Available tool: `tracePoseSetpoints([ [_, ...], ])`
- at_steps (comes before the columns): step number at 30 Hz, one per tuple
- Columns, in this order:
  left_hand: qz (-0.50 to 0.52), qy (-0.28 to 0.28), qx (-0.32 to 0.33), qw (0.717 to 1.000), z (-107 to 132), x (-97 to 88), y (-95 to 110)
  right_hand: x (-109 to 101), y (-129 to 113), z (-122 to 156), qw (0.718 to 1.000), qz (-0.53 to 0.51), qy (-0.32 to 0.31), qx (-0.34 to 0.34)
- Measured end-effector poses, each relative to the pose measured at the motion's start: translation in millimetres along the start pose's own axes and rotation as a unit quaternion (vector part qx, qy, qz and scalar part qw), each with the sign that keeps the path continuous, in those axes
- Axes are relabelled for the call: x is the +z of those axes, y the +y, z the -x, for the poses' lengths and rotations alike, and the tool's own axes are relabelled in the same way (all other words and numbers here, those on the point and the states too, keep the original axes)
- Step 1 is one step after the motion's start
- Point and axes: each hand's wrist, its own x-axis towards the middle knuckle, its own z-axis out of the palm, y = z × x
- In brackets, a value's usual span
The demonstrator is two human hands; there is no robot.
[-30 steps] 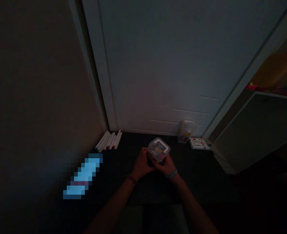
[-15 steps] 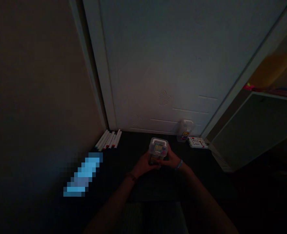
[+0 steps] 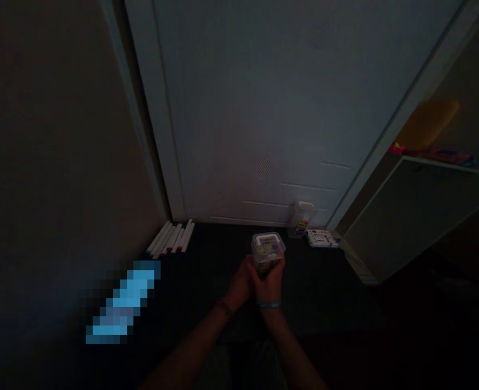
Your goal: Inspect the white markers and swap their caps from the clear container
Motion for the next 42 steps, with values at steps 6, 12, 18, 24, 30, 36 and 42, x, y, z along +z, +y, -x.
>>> tracePoseSetpoints([
  [6,-0.097,-0.152,0.106,0.978,-18.8,-17.6,-3.7,-32.2,13.5,-22.3,0.999,0.002,0.048,0.024],
  [12,-0.068,-0.050,0.071,0.994,-96.6,11.7,-8.2,-84.9,33.6,-60.7,0.994,0.022,0.105,0.021],
  [18,-0.012,0.047,0.030,0.998,-189.7,83.4,-0.5,-131.8,58.1,-87.8,0.989,0.020,0.140,0.033],
  [24,0.049,0.057,-0.006,0.997,-222.5,123.1,10.3,-162.4,78.8,-98.9,0.986,0.007,0.155,0.061],
  [30,0.076,0.034,-0.011,0.996,-220.8,112.1,21.2,-170.0,85.5,-113.8,0.988,0.014,0.140,0.056],
  [36,0.088,0.099,-0.035,0.991,-171.3,67.4,15.8,-140.7,92.7,-148.5,0.989,0.018,0.145,0.038],
  [42,0.083,0.152,-0.081,0.982,-84.4,1.7,5.5,-91.5,96.6,-197.1,0.989,0.019,0.142,0.035],
])
